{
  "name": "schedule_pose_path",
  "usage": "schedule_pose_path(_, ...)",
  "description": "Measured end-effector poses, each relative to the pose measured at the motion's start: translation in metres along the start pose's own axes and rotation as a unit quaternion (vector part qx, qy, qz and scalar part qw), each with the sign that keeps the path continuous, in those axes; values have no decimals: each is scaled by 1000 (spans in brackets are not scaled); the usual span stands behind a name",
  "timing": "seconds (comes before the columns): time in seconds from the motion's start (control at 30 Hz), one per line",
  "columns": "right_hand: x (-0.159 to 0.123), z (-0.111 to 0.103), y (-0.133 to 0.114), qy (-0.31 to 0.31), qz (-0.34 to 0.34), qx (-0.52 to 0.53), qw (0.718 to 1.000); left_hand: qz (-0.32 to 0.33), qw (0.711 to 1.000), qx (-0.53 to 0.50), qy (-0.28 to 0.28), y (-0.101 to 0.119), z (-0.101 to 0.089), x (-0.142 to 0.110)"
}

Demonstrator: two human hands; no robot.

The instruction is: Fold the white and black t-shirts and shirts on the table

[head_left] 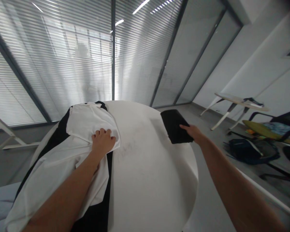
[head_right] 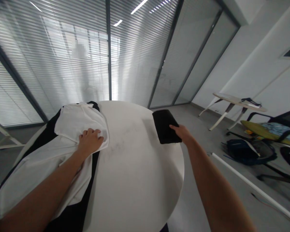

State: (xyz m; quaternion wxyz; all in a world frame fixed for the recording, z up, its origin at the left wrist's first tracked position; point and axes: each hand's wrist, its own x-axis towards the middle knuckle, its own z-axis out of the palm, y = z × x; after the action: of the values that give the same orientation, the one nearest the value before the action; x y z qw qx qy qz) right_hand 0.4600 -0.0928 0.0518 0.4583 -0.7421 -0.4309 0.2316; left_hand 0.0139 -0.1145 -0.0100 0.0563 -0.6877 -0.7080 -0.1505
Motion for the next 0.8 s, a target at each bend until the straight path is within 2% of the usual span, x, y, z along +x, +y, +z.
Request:
schedule_pose_path(0.03, -2, 3, 9, 7, 20, -7, 1000, 1, 1000, -1, 1, 0, 0, 0)
schedule_pose_path(0.13, -9, 8, 25, 22, 18, 18, 999, 1, 1000, 0, 0, 0, 0, 0)
schedule_pose_path(0.3, -4, 9, 24, 24, -3, -7, 1000, 1, 1000, 2, 9, 1, 0, -1)
schedule_pose_path(0.4, 6, 9, 20, 43, 13, -100, 994, 0, 1000, -2, 9, 1, 0, -2)
schedule_pose_path(0.47, 9, 11, 16, 77, 9, -195, 978, -1, 1000, -4, 6, 1, 0, -2)
schedule_pose_path(0.57, 6, 17, 4, 137, -53, -315, 938, -2, 1000, -3, 3, 1, 0, -2)
schedule_pose_path(0.63, 0, 23, -9, 158, -118, -347, 917, -2, 1000, -1, 7, 1, 0, -2)
schedule_pose_path(0.73, -17, 39, -35, 139, -210, -332, 909, -1, 1000, -2, 2, 0, 1, -1)
schedule_pose_path(0.8, -32, 53, -52, 109, -239, -291, 920, -1, 1000, -5, -5, 0, 1, -1)
